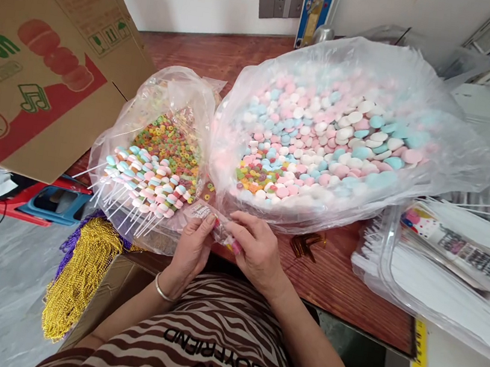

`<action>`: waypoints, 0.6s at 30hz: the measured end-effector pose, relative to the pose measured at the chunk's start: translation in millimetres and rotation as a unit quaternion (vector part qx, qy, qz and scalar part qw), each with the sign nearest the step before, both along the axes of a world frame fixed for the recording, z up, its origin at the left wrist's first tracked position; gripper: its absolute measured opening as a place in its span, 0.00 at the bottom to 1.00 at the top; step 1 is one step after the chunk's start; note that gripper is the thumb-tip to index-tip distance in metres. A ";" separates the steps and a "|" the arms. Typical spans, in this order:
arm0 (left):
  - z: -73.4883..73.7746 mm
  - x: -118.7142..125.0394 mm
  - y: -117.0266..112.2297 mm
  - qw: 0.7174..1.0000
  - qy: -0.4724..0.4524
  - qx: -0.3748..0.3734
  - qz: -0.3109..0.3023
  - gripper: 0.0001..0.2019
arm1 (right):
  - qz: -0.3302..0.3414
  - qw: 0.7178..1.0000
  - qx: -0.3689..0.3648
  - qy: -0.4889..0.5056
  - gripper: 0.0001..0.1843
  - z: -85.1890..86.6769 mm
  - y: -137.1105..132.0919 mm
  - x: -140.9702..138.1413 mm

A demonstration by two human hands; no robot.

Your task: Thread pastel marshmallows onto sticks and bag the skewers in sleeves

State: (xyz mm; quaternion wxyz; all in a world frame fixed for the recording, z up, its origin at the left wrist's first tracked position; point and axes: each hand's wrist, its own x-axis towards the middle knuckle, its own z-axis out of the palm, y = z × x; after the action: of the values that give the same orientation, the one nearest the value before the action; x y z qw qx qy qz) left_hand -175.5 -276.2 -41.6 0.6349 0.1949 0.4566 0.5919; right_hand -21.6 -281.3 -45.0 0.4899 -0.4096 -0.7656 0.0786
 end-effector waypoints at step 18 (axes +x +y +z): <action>10.6 -6.3 1.0 1.000 -0.003 -0.017 0.013 0.26 | 0.038 0.997 -0.046 0.038 0.18 3.1 2.7 5.9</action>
State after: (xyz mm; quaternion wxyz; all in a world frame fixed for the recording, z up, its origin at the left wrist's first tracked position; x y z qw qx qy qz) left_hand -181.7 -275.2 -31.0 0.6315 0.1766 0.4671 0.5932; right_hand -15.8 -278.6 -41.8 0.4958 -0.3989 -0.7571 0.1479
